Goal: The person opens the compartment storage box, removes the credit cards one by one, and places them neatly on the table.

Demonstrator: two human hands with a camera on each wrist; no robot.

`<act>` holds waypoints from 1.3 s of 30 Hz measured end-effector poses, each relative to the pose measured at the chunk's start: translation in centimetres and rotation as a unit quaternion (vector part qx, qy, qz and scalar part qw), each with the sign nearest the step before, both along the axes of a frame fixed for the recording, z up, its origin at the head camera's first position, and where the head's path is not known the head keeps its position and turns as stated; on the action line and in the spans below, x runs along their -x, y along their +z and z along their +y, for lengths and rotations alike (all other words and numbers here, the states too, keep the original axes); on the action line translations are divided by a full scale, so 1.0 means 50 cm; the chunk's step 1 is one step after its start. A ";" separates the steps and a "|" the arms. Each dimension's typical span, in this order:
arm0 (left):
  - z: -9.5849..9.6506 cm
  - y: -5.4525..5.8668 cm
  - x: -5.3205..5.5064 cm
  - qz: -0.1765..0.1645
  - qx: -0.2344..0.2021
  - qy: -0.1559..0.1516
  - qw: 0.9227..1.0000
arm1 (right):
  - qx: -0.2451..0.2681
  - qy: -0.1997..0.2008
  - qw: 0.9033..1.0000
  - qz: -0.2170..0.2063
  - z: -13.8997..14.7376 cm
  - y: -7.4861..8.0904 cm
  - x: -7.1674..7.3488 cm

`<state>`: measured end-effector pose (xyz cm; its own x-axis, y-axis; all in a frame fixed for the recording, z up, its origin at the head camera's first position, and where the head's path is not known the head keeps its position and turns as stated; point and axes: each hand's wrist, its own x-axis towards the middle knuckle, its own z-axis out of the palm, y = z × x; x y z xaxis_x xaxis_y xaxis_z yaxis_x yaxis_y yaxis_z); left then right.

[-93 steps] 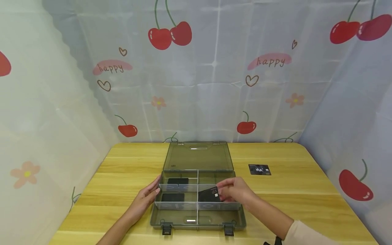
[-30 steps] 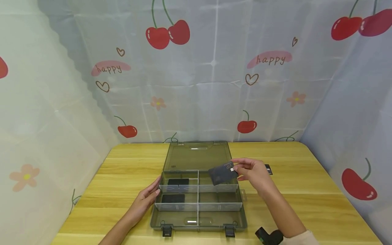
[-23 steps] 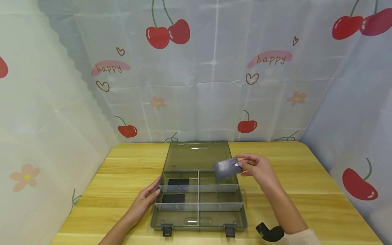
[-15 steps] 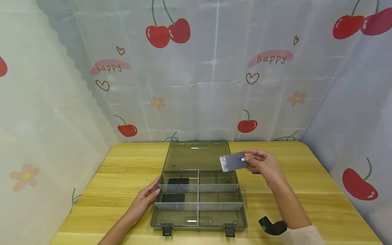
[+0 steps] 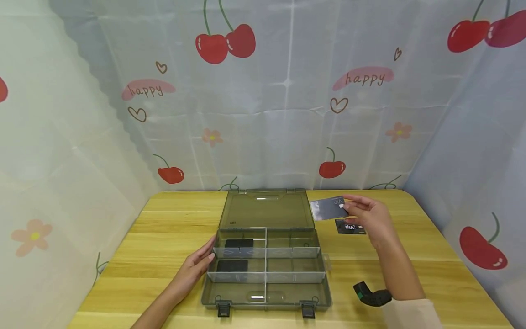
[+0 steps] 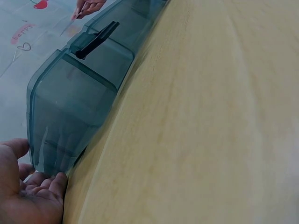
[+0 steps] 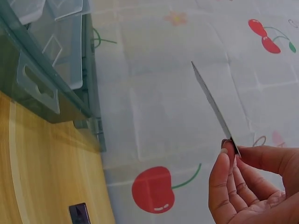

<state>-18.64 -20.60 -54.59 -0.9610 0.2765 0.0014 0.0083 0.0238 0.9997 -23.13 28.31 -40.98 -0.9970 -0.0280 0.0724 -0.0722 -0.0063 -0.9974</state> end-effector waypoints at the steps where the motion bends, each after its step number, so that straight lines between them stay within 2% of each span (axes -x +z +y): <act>1: 0.000 0.000 0.000 -0.001 0.000 0.000 1.000 | 0.004 -0.002 1.000 0.001 0.003 -0.002 0.001; 8: 0.000 0.004 0.000 -0.004 0.002 0.005 1.000 | 0.027 -0.007 1.000 0.008 0.026 -0.011 0.007; 14: 0.001 0.005 -0.001 -0.002 0.004 0.007 1.000 | 0.004 -0.025 1.000 0.003 0.047 -0.012 0.013; 17: 0.002 0.004 -0.002 -0.002 0.002 0.005 1.000 | 0.008 -0.034 0.999 -0.007 0.057 -0.015 0.012; 22: 0.003 0.002 -0.004 -0.005 0.001 0.004 1.000 | 0.038 -0.046 0.998 -0.012 0.074 -0.022 0.009; 33: 0.001 0.000 -0.004 -0.003 0.006 0.003 1.000 | 0.065 -0.056 0.996 -0.032 0.110 -0.047 0.024; 39: 0.002 0.002 -0.004 -0.001 0.006 0.006 1.000 | 0.113 -0.053 0.992 -0.030 0.124 -0.058 0.030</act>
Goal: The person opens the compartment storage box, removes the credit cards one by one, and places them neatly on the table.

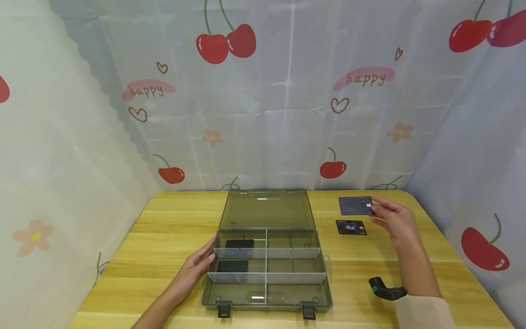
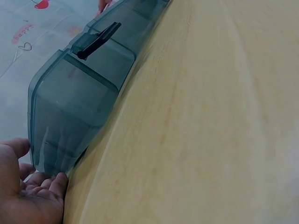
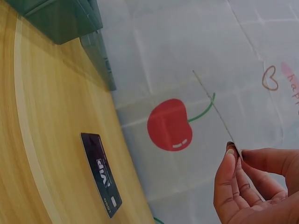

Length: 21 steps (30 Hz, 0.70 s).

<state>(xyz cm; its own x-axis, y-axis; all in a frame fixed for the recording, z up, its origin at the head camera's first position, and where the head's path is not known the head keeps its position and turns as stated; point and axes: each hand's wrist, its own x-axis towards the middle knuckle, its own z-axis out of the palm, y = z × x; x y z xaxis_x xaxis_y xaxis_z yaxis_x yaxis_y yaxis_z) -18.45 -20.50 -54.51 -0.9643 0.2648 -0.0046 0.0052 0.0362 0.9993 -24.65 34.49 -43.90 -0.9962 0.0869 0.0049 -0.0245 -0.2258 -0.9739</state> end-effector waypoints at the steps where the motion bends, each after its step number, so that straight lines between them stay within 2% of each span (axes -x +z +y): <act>1: 0.000 0.001 0.000 0.001 0.000 0.000 1.000 | 0.010 0.000 1.000 0.003 0.002 -0.002 0.000; 7: 0.000 0.001 0.000 0.002 0.000 -0.003 1.000 | 0.045 -0.018 0.999 0.002 0.013 -0.011 0.000; 21: 0.001 0.001 0.002 0.001 -0.002 -0.002 1.000 | 0.049 -0.077 0.995 -0.035 0.041 -0.045 0.009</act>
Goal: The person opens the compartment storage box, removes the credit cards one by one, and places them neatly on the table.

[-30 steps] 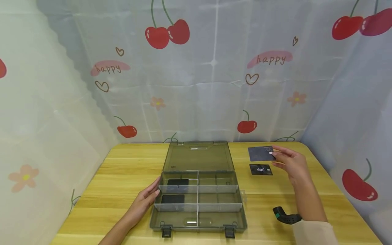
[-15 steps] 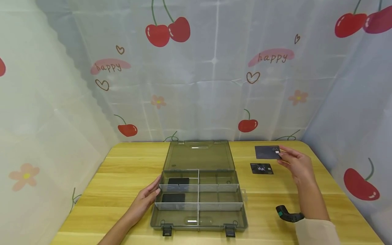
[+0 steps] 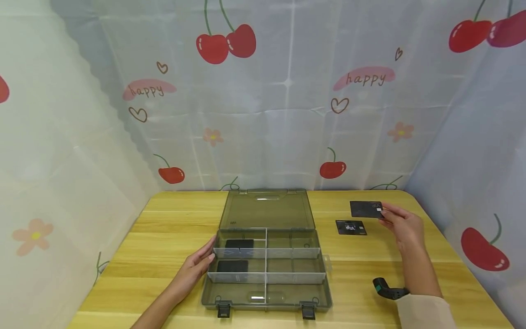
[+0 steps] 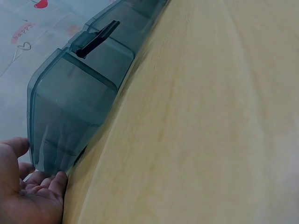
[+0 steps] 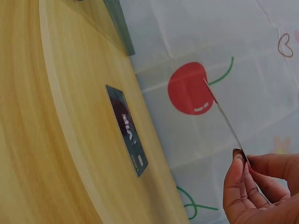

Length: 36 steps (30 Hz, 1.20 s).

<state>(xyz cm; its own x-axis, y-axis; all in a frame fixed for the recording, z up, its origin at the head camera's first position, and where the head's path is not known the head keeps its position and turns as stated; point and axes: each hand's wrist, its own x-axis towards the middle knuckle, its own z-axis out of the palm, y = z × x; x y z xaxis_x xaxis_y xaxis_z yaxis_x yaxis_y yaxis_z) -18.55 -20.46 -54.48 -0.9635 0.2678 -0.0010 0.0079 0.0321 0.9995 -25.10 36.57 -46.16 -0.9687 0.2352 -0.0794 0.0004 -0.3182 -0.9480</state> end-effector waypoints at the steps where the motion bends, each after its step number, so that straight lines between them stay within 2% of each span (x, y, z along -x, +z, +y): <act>1: 0.000 0.000 0.000 0.000 0.000 0.000 1.000 | 0.005 -0.004 1.000 -0.003 0.004 -0.002 0.000; 8: -0.001 -0.003 0.002 0.014 0.007 -0.006 1.000 | 0.014 -0.032 0.999 -0.025 0.031 -0.017 -0.003; 13: -0.001 -0.002 0.002 0.004 0.001 -0.005 1.000 | 0.010 -0.054 0.998 -0.040 0.048 -0.031 -0.005; 24: 0.000 0.000 -0.002 -0.001 -0.004 -0.002 1.000 | -0.034 -0.081 0.994 -0.068 0.072 -0.060 -0.004; 36: -0.001 -0.001 -0.001 0.000 0.001 -0.002 1.000 | -0.069 -0.091 0.987 -0.110 0.090 -0.081 -0.004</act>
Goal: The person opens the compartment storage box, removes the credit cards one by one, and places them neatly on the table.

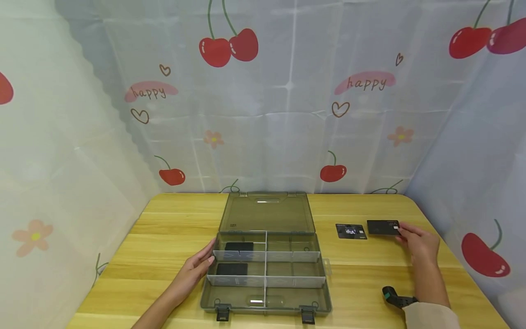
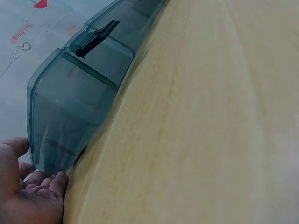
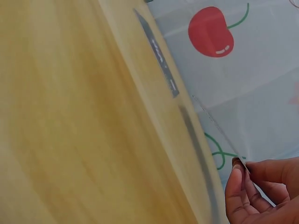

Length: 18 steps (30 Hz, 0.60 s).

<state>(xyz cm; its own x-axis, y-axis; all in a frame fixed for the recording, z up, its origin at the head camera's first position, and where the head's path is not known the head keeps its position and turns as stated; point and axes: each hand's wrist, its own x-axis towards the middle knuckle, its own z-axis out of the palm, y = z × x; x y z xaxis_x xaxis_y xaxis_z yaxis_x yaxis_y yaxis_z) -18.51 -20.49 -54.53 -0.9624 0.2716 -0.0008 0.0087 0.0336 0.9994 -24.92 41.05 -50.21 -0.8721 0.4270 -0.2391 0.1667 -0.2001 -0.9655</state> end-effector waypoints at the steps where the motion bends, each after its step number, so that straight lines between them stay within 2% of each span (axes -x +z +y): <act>1: 0.000 0.000 0.000 0.001 0.000 0.000 1.000 | 0.000 -0.001 1.000 -0.003 0.001 -0.002 0.001; 10: -0.001 0.002 0.000 0.000 -0.001 0.000 1.000 | 0.000 -0.016 1.000 -0.009 0.007 -0.017 0.006; 18: -0.001 0.004 -0.001 0.004 0.005 0.000 1.000 | -0.008 -0.023 1.000 -0.015 0.005 -0.015 0.008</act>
